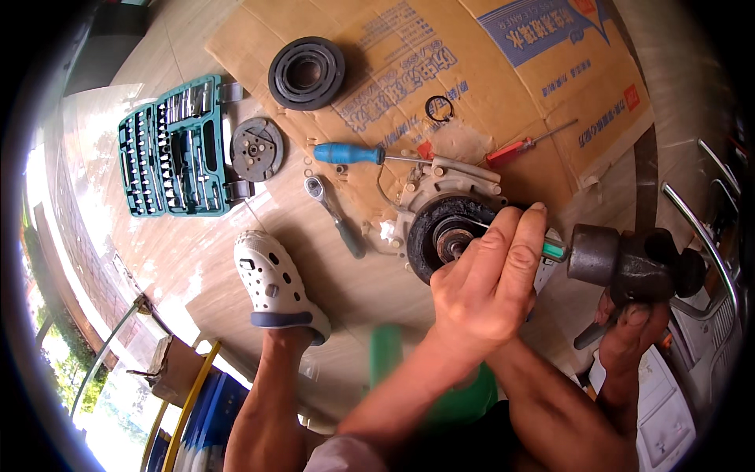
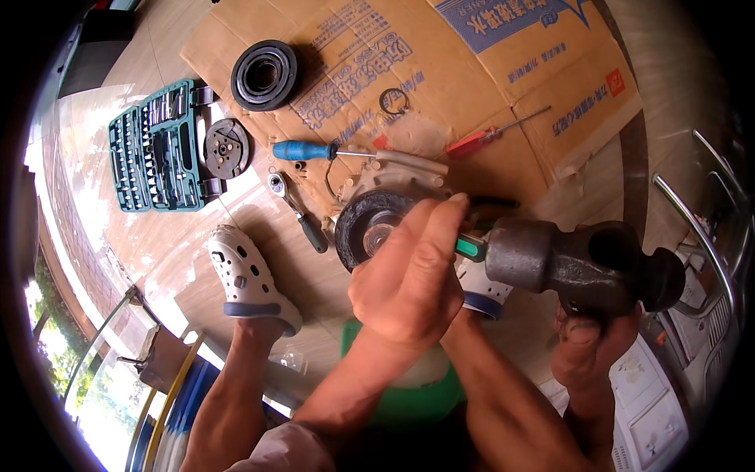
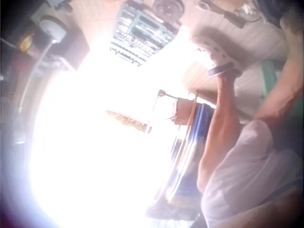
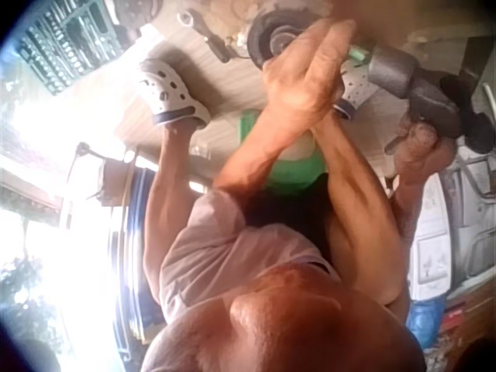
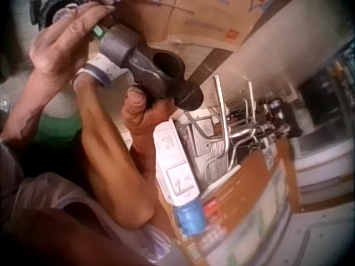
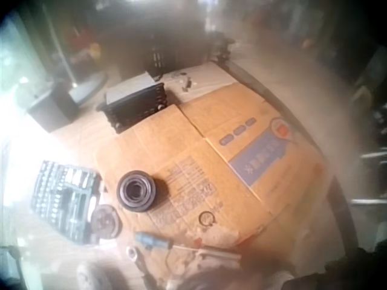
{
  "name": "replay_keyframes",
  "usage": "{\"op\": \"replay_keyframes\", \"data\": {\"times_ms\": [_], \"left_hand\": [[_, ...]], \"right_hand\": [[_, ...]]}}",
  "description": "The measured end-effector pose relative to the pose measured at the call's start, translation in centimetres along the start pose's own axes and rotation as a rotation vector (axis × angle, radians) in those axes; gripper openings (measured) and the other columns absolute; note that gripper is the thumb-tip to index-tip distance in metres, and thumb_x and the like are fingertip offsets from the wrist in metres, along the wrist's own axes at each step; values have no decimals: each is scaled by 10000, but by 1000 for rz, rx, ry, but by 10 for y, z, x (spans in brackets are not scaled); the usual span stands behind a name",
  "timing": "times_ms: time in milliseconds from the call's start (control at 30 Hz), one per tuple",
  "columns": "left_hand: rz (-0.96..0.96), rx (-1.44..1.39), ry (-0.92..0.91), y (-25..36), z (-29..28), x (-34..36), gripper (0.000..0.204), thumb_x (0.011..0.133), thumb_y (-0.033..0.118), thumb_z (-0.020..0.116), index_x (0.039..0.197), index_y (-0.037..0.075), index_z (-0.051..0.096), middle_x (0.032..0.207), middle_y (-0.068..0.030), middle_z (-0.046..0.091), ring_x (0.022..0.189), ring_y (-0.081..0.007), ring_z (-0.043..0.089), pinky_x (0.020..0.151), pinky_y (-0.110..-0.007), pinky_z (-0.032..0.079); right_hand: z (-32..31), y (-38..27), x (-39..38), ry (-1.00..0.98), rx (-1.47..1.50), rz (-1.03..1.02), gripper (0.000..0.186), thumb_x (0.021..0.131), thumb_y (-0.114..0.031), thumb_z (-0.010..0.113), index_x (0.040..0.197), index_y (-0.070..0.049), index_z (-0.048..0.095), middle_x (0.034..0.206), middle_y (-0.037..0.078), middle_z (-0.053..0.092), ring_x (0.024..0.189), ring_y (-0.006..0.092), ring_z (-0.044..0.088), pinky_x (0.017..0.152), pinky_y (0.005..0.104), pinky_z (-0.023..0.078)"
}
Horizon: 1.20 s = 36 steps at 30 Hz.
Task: The person removes and reinstalls components from an AC compressor assembly using screwdrivers and snap ring pliers. They remove a clutch plate and pulley, then use a hammer and screwdriver to reinstall parts while working on a cardboard box.
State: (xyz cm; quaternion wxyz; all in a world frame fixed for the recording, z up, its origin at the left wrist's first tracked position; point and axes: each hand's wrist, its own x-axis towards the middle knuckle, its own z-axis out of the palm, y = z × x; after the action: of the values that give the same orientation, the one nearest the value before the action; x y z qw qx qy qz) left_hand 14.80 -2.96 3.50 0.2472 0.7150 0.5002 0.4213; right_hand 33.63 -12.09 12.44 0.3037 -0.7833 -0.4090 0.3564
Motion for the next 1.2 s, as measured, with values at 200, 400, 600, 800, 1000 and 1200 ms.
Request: {"op": "replay_keyframes", "data": {"times_ms": [200,400,600,800,1000,1200], "left_hand": [[0,4,25,1,1,1,545,676,-19,665,1218,-38,712,1036,-150,721,711,-207,702,629,-323,582],[-8,0,-8,2,-4,0,551,677,-16,668,1226,-37,711,1032,-151,723,709,-211,706,624,-323,585],[-8,18,5,3,2,2,554,676,-8,675,1227,-39,710,1040,-159,724,720,-210,711,619,-318,586],[-6,1,-5,4,1,4,558,670,-12,683,1226,-45,709,1042,-159,725,727,-209,716,618,-318,586],[-7,15,-9,1,-2,0,543,684,-23,690,1226,-44,710,1041,-145,726,741,-207,721,618,-312,584],[-19,2,13,3,3,4,541,678,-26,689,1218,-33,718,1041,-141,727,743,-205,722,620,-312,584]], "right_hand": [[-18,11,-13,157,129,-175,831,981,-724,523,1235,64,592,902,81,584,763,144,542,669,325,460],[4,14,-2,104,-25,-286,782,991,-667,562,1278,61,588,937,92,595,824,157,559,707,338,475],[5,3,9,101,-111,-223,924,983,-763,483,1333,90,549,733,65,532,623,132,506,566,279,426],[-7,2,-5,207,-119,-412,699,1013,-621,557,1265,26,627,1082,244,669,1068,356,666,898,441,560],[-13,-1,15,-78,-427,-520,632,1027,-573,555,1315,-19,647,1229,243,671,1131,394,638,918,495,545],[-26,34,-14,21,382,-371,929,952,-798,463,1263,58,643,1091,179,670,911,251,650,737,353,534]]}}
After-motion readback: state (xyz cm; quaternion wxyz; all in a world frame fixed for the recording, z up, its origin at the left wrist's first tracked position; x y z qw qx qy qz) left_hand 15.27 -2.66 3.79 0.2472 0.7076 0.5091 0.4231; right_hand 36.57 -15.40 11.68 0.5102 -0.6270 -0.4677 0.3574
